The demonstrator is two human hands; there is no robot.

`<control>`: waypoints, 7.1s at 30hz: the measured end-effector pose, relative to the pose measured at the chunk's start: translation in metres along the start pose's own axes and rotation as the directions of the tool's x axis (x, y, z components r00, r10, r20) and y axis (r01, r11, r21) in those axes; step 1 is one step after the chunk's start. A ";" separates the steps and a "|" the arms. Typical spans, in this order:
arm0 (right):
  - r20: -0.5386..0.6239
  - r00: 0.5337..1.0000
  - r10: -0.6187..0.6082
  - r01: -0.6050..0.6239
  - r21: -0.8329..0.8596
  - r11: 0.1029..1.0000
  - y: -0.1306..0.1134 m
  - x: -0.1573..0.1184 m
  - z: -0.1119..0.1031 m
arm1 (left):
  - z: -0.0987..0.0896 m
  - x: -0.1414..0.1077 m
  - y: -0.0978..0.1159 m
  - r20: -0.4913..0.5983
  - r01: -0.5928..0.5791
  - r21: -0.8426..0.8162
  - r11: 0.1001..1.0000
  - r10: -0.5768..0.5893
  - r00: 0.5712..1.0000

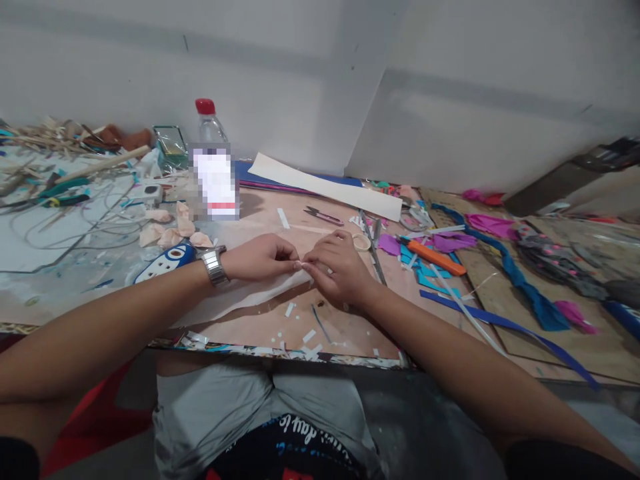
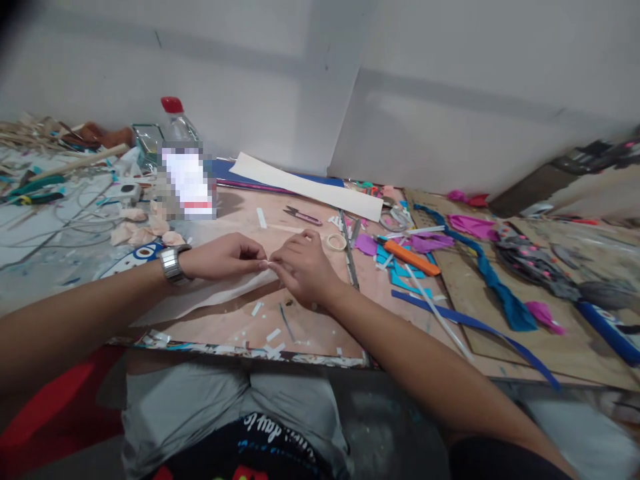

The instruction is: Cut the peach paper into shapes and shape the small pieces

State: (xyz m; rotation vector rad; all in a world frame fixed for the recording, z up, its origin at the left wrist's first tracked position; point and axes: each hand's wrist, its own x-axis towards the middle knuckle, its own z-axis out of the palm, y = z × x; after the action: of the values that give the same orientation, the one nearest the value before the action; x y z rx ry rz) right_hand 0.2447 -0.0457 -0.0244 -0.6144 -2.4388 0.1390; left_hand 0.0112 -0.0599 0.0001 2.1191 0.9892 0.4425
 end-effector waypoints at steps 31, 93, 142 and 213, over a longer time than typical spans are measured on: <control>0.125 0.945 0.301 -0.323 0.232 0.917 0.014 0.009 0.005 | -0.007 0.019 0.004 0.007 -0.042 0.316 0.948 0.042 0.999; 0.035 0.963 0.268 -0.270 0.141 0.952 0.015 -0.005 -0.002 | -0.030 0.002 -0.012 -0.006 0.065 0.266 0.962 -0.066 0.998; 0.046 0.932 0.359 -0.362 0.093 0.928 0.011 -0.001 -0.002 | -0.026 0.000 0.000 -0.008 0.013 0.369 0.929 -0.011 1.000; 0.045 0.996 0.072 -0.075 0.071 0.995 -0.004 -0.002 -0.005 | -0.002 0.004 0.005 0.178 0.099 -0.070 0.993 -0.085 0.980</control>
State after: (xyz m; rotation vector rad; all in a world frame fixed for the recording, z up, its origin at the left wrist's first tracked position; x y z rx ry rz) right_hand 0.2480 -0.0504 -0.0204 -0.6755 -2.4412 0.2723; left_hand 0.0156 -0.0577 0.0054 1.9949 0.9484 0.2414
